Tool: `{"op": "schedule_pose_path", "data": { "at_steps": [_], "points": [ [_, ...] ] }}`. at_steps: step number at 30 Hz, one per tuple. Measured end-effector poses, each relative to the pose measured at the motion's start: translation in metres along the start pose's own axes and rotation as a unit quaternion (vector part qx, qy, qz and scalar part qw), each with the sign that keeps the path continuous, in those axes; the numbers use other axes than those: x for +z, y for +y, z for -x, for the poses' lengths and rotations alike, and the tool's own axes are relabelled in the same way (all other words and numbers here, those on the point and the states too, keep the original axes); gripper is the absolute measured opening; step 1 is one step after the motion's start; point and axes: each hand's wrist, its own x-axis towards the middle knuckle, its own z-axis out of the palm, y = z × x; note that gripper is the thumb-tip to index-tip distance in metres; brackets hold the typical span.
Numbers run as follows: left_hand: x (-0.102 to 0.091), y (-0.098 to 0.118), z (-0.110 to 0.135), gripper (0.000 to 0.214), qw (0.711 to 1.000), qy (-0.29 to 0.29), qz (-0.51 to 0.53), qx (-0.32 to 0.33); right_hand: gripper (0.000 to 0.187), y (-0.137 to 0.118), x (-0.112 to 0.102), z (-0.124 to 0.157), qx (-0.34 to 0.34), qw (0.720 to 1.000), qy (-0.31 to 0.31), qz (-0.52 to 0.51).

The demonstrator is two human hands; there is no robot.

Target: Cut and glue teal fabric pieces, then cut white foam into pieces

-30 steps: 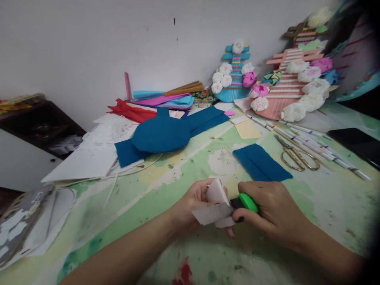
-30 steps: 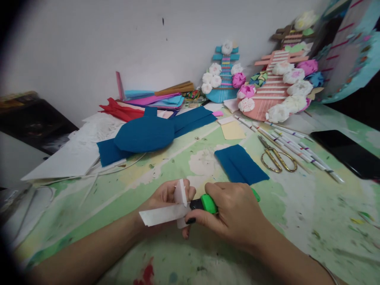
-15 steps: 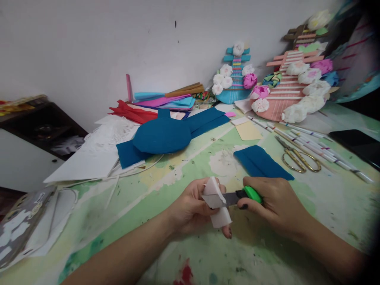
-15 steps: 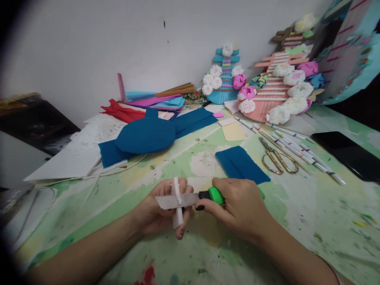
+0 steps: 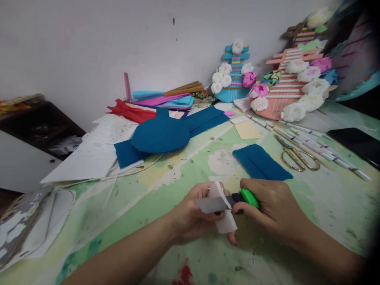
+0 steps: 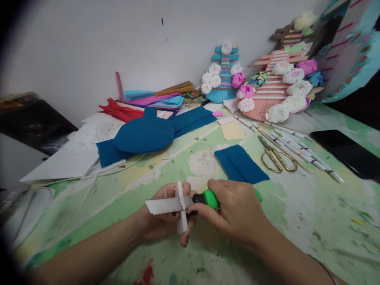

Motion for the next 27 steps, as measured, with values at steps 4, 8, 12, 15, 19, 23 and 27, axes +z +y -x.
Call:
{"op": "schedule_pose_path", "data": {
  "at_steps": [4,8,12,15,19,23,27],
  "points": [
    [0.001,0.000,0.001,0.027,1.000,-0.016,0.016,-0.007,0.052,0.001,-0.002,-0.002,-0.002,1.000,0.006,-0.003],
    [0.000,0.001,0.002,0.023,0.999,-0.033,0.028,-0.001,0.053,0.006,-0.001,-0.005,0.013,1.000,0.010,-0.005],
    [0.000,0.003,0.003,0.020,0.999,-0.042,0.026,0.015,0.051,0.012,0.000,-0.005,0.022,1.000,0.000,-0.002],
    [0.000,0.004,0.002,0.020,0.998,-0.044,0.016,0.031,0.049,0.015,0.000,-0.004,0.025,1.000,-0.004,0.010],
    [0.000,0.005,0.002,0.018,0.999,-0.038,0.008,0.024,0.049,0.012,-0.001,-0.004,0.021,1.000,0.004,0.014],
    [0.003,0.000,0.002,0.021,1.000,-0.010,0.010,-0.008,0.048,0.004,-0.002,-0.002,0.007,1.000,-0.003,-0.007],
    [0.006,-0.005,0.001,0.021,0.999,-0.007,0.013,-0.028,0.049,-0.002,-0.001,0.000,0.008,0.999,-0.019,-0.040]
  ]
}}
